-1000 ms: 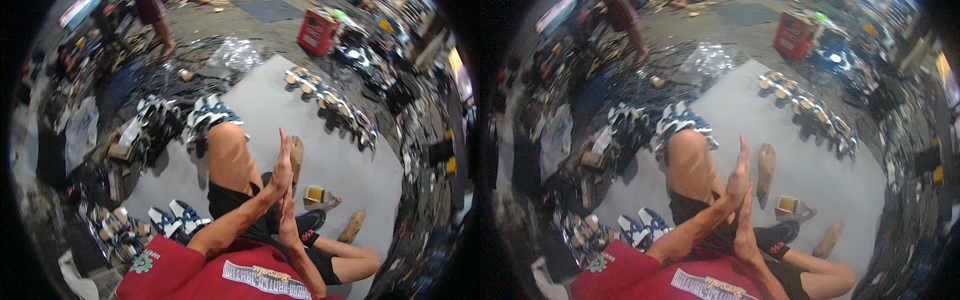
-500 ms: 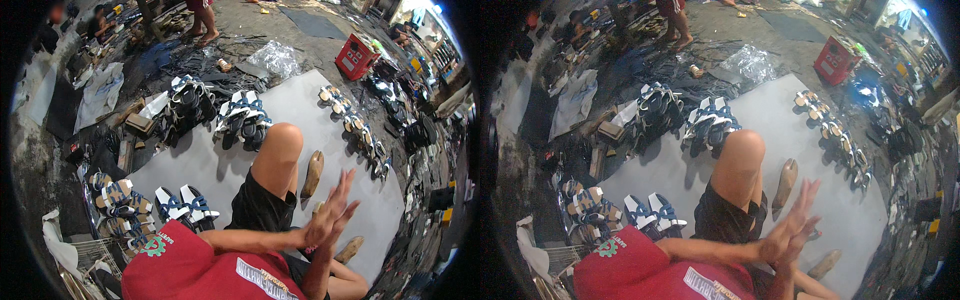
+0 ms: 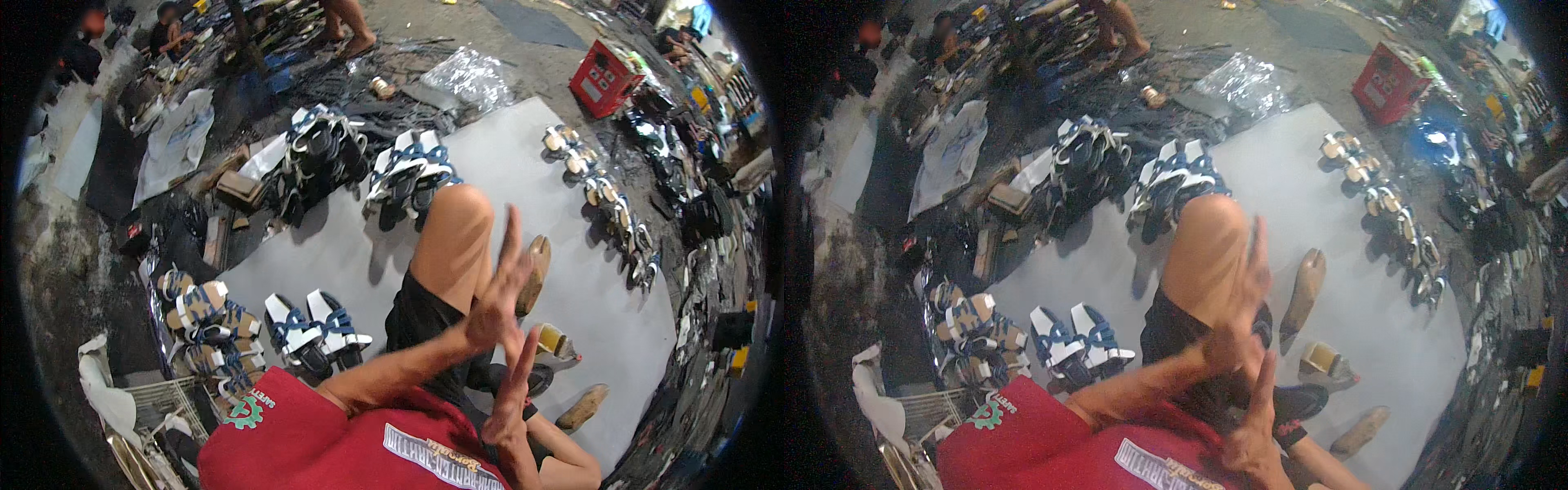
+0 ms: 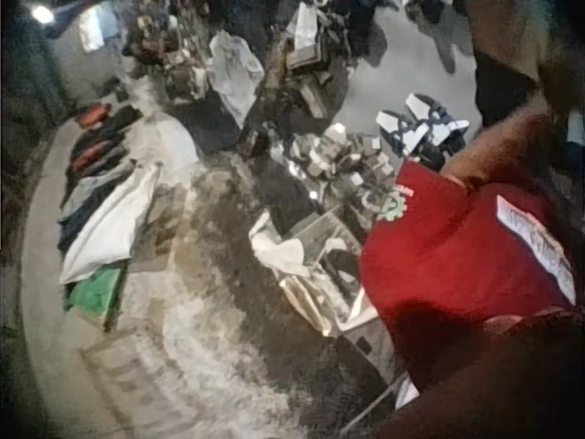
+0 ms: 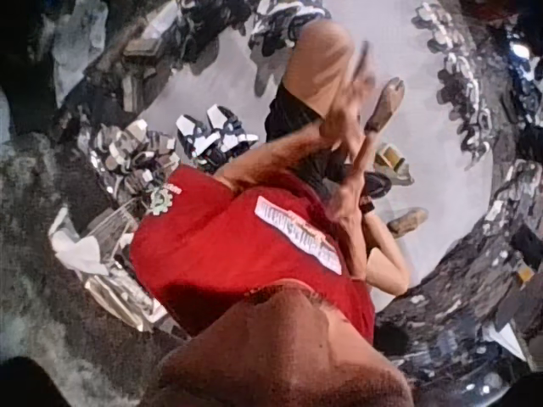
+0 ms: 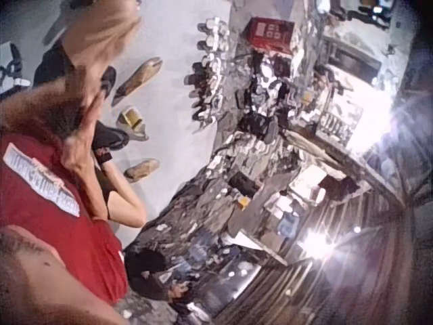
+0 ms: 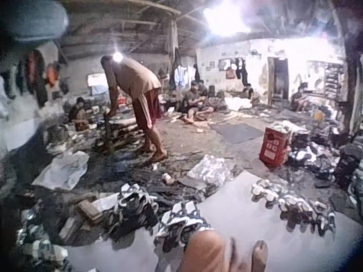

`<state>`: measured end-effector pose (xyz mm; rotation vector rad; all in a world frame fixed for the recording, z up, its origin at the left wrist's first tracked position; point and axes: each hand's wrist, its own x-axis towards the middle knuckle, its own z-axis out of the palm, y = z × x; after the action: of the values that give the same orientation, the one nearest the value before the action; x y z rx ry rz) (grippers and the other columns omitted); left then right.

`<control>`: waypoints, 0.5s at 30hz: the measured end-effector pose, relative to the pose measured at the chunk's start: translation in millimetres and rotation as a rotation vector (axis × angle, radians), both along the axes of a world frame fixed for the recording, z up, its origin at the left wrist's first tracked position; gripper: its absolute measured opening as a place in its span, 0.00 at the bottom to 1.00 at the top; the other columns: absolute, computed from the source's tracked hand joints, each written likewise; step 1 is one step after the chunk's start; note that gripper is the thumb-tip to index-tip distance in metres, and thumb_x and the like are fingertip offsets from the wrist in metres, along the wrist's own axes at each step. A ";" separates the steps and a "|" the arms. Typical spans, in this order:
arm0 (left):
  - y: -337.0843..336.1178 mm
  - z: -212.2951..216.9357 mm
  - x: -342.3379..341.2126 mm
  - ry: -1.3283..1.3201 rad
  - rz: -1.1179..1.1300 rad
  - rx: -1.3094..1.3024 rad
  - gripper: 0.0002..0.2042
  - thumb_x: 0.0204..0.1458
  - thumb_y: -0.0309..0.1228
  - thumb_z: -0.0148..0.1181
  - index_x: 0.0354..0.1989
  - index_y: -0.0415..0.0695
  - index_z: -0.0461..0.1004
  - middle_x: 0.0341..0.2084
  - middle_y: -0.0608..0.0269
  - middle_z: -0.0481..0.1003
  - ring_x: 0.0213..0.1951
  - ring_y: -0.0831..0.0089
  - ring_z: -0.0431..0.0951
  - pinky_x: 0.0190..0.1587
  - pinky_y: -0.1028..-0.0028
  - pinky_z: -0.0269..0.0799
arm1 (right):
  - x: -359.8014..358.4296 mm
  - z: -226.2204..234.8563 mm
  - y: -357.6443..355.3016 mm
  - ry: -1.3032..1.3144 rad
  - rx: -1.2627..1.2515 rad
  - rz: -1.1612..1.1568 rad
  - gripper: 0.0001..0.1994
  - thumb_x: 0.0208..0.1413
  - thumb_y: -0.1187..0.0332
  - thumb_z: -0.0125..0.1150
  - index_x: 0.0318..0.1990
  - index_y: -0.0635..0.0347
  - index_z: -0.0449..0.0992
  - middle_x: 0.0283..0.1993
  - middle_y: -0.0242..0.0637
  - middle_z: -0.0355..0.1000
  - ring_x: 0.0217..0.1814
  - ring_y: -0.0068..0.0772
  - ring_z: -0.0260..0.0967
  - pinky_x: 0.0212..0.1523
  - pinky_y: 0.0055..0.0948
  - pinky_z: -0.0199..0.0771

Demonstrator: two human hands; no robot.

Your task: The person sits on the floor and applies glue to the soles of sandals using a brush. They handle each sandal one at a time, dip the brush into a container of glue, and spread it across the sole before placing the sandal down.

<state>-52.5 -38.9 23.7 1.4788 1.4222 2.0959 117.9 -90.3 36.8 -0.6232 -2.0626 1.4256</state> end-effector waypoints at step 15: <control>-326.5 -153.5 -134.5 -0.327 1.326 -1.213 0.59 0.50 0.55 0.76 0.77 0.30 0.45 0.76 0.32 0.48 0.78 0.43 0.48 0.78 0.53 0.44 | 126.8 -152.7 129.1 -0.153 -0.457 -0.658 0.15 0.73 0.59 0.58 0.55 0.60 0.72 0.42 0.33 0.70 0.43 0.24 0.70 0.47 0.27 0.77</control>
<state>-187.0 -365.4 -129.8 -0.3993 2.9826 0.9879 244.7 38.7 -115.9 -1.4734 -1.4046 1.4561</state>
